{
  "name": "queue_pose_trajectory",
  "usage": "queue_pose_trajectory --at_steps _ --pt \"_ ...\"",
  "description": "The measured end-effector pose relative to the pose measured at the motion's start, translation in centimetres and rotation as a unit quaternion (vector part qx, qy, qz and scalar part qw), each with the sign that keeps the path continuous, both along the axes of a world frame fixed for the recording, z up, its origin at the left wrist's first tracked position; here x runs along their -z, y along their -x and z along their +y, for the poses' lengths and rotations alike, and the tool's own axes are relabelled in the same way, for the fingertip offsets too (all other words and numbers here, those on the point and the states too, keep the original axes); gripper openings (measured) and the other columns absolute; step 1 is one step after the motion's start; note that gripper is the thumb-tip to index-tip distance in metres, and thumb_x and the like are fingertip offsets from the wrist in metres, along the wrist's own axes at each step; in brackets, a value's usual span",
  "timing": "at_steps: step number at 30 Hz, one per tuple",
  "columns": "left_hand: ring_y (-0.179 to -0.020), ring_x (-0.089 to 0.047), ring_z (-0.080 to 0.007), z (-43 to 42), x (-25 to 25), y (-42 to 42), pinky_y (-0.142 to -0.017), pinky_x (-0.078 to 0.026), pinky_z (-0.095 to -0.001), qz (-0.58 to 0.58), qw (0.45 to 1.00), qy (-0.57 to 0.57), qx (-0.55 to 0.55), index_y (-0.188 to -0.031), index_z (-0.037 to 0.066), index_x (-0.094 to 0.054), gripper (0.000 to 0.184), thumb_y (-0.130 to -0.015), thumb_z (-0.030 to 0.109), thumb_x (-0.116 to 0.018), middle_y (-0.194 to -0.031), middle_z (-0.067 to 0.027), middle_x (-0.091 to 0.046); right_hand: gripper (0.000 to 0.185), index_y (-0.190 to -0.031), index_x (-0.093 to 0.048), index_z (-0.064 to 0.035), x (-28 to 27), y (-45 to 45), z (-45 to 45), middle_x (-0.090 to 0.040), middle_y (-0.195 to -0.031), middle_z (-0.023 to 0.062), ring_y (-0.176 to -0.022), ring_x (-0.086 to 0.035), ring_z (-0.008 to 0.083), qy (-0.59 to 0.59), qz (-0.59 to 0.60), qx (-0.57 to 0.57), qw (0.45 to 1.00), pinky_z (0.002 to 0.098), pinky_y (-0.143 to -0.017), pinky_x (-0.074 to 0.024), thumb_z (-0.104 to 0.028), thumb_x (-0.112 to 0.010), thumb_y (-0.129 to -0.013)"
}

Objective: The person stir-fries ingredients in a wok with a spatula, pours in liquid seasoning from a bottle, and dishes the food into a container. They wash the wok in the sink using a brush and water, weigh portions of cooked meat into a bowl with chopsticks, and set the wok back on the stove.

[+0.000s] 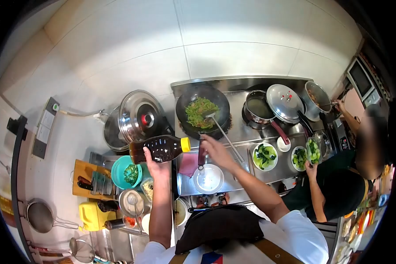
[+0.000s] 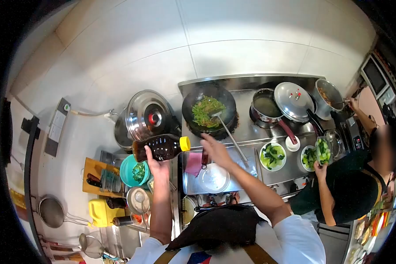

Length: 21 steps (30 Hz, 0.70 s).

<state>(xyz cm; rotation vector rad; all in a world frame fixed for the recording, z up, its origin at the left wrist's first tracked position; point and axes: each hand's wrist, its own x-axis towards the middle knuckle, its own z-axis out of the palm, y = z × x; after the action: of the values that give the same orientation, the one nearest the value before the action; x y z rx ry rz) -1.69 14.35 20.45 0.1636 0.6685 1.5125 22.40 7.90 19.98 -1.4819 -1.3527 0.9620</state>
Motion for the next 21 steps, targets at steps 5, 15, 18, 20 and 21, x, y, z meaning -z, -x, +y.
queue_pose_trajectory --at_steps 5,15,18,20,21 --pt "-0.117 -0.06 -0.028 0.3 0.2 -4.0 -0.105 -0.046 -0.0513 -0.005 0.999 0.017 0.033 -0.128 0.01 -0.06 0.048 -0.093 0.043 -0.066 -0.129 -0.0069 -0.063 0.046 -0.133 -0.047 -0.0026 0.2 4.0 1.5 -0.062 -0.117 0.0232 -0.102 -0.062 0.0415 -0.167 -0.117 0.116 0.972 0.0457 -0.085 -0.05 -0.032 -0.053 -0.098" --pt "-0.109 -0.064 -0.0287 4.4 0.9 -6.8 -0.099 -0.051 -0.0503 0.006 0.998 0.027 0.052 -0.128 0.012 -0.057 0.042 -0.094 0.032 -0.069 -0.121 -0.0076 -0.065 0.028 -0.112 -0.062 -0.0046 8.5 -4.3 5.5 -0.07 -0.086 0.0192 -0.082 -0.068 0.0379 -0.049 -0.03 0.23 0.971 0.0478 -0.069 -0.0522 -0.027 -0.05 -0.101" --pt "-0.105 -0.064 -0.0238 7.3 -1.4 -9.5 -0.092 -0.056 -0.0421 0.131 0.986 -0.071 -0.073 -0.131 0.006 -0.054 0.048 -0.088 0.011 -0.074 -0.123 -0.0083 -0.063 0.031 -0.11 -0.064 0.0004 11.7 -8.6 3.1 -0.069 -0.08 0.0178 -0.073 -0.068 0.035 -0.054 -0.325 0.254 0.909 0.0459 -0.071 -0.0544 -0.021 -0.066 -0.088" --pt "-0.107 -0.062 -0.0208 9.9 -2.2 -11.6 -0.092 -0.054 -0.0382 0.208 0.96 -0.152 -0.112 -0.133 0.003 -0.053 0.053 -0.085 0.004 -0.076 -0.125 -0.0077 -0.062 0.033 -0.111 -0.066 -0.0004 14.2 -10.6 1.3 -0.07 -0.083 0.0193 -0.074 -0.068 0.0357 0.098 -0.247 0.192 0.945 0.0457 -0.073 -0.0544 -0.017 -0.068 -0.083" --pt "-0.107 -0.061 -0.0184 10.6 -3.2 -13.0 -0.092 -0.053 -0.0364 0.237 0.946 -0.175 -0.133 -0.13 0.001 -0.054 0.051 -0.084 0.001 -0.075 -0.125 -0.0067 -0.061 0.033 -0.111 -0.066 -0.0009 15.1 -11.3 1.2 -0.07 -0.085 0.02 -0.075 -0.069 0.0355 0.149 -0.172 0.16 0.961 0.0452 -0.072 -0.0541 -0.017 -0.068 -0.083"
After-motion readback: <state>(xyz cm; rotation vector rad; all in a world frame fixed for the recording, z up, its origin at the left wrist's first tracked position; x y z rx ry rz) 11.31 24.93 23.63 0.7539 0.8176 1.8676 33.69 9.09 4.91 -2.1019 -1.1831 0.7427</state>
